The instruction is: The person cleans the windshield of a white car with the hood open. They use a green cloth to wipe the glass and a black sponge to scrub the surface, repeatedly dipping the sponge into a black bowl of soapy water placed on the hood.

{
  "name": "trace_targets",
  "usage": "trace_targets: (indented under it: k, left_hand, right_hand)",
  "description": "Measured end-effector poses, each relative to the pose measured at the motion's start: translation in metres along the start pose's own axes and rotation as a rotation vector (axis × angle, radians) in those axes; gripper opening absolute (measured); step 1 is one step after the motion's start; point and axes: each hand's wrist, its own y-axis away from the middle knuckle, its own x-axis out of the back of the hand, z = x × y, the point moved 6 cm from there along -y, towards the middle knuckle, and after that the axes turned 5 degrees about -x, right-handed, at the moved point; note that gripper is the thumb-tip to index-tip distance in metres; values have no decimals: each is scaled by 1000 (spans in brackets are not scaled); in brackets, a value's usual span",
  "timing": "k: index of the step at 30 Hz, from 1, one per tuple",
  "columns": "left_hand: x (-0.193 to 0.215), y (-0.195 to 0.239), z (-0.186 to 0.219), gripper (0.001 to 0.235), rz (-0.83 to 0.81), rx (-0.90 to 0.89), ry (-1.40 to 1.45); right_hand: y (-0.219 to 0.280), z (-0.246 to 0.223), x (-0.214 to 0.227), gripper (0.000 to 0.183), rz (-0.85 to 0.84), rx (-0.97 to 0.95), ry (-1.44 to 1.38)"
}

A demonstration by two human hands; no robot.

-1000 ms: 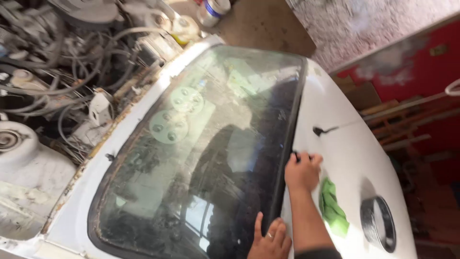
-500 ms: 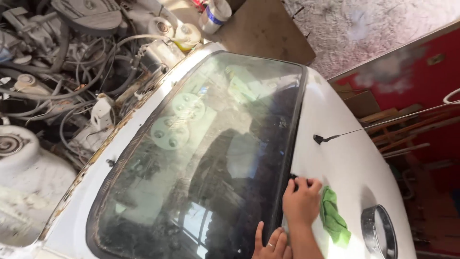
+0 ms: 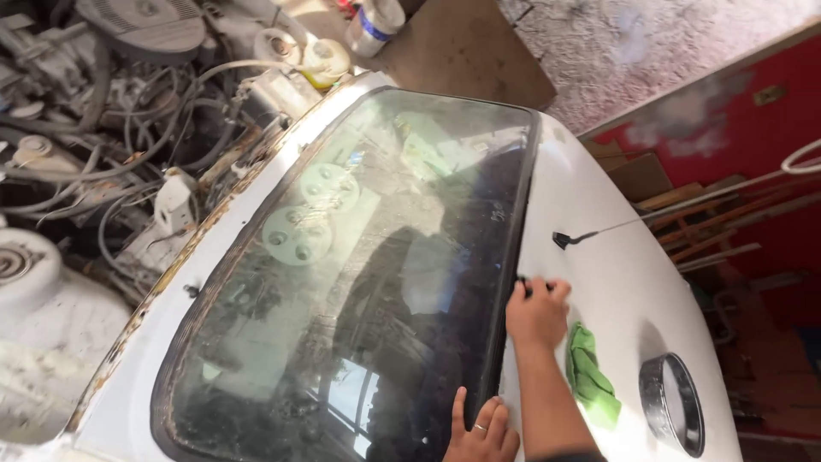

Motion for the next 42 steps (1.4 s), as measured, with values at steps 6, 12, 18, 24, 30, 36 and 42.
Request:
trace_targets:
  k: [6, 12, 18, 24, 30, 36, 42]
  left_hand:
    - [-29, 7, -4, 22, 52, 42, 45]
    - [19, -6, 1, 16, -14, 70, 39]
    - [-22, 16, -2, 15, 236, 71, -93]
    - [4, 3, -2, 14, -7, 38, -7]
    - [-7, 5, 0, 20, 131, 30, -30]
    - [-20, 8, 0, 21, 91, 49, 16]
    - [3, 3, 7, 18, 17, 22, -16]
  right_hand:
    - [26, 4, 12, 18, -21, -4, 21]
    - [0, 2, 0, 20, 45, 31, -41]
    - [17, -3, 0, 20, 18, 41, -53]
    - [11, -22, 3, 21, -55, 51, 26]
    - [14, -2, 3, 20, -14, -20, -22]
    - [15, 1, 8, 23, 16, 26, 45]
    - [-4, 9, -10, 18, 57, 28, 16]
